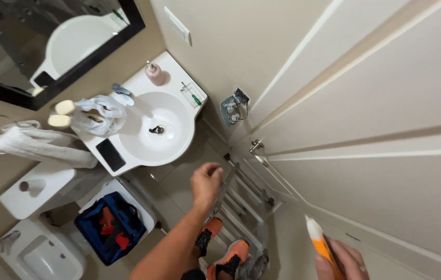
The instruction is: Testing electrical wires with a voltage tester and removing/inspecting a bathroom exhaust fan cover.
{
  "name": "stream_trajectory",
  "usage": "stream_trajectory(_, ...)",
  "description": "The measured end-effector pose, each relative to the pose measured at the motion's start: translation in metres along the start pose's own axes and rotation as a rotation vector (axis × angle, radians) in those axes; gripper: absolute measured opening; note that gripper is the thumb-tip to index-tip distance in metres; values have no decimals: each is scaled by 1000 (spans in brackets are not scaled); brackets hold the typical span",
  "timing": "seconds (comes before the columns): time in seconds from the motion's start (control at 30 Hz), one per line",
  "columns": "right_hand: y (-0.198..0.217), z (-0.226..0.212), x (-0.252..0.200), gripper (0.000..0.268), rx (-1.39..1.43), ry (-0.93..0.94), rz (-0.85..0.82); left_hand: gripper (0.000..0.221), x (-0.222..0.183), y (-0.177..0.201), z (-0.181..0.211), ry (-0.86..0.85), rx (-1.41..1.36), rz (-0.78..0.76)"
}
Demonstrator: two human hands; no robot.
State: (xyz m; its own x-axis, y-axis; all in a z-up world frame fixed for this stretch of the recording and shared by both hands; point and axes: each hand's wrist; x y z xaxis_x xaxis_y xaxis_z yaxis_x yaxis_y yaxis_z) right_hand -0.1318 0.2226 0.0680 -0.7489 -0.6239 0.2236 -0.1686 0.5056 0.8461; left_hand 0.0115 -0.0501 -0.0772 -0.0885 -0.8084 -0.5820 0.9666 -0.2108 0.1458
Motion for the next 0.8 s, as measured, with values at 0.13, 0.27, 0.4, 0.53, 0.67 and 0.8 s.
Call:
stream_trajectory(0.13,-58,-40,27,32,83,-255,-112,18,79,-13,-39,95,-232,102)
stream_trajectory(0.27,-107,-15,31,35,157,-351,-132,47,148,-32,-69,45,-201,12)
stream_trajectory(0.4,-166,99,-2,40,-107,-122,-189,60,204,-62,-83,59,-209,-54)
stream_trajectory(0.53,-229,217,-17,36,-118,-22,-638,64,229,-87,-75,127,-286,-78)
stream_trajectory(0.67,-235,129,-7,39,-78,-252,-334,65,250,-107,-85,91,-417,-142)
stream_trajectory(0.8,-259,68,27,31,91,-411,-213,55,267,-115,-92,1,-531,-158)
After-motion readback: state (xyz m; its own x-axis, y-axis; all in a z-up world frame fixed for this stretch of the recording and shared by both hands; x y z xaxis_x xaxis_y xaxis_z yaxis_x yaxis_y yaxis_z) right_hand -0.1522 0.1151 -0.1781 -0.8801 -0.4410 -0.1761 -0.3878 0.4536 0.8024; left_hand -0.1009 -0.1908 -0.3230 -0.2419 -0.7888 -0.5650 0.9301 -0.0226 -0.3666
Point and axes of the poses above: each hand's wrist, its own x-axis towards the middle knuckle, its own y-axis out of the back of the hand, z = x × y, and after that the axes turned 15 degrees about -x, right-handed
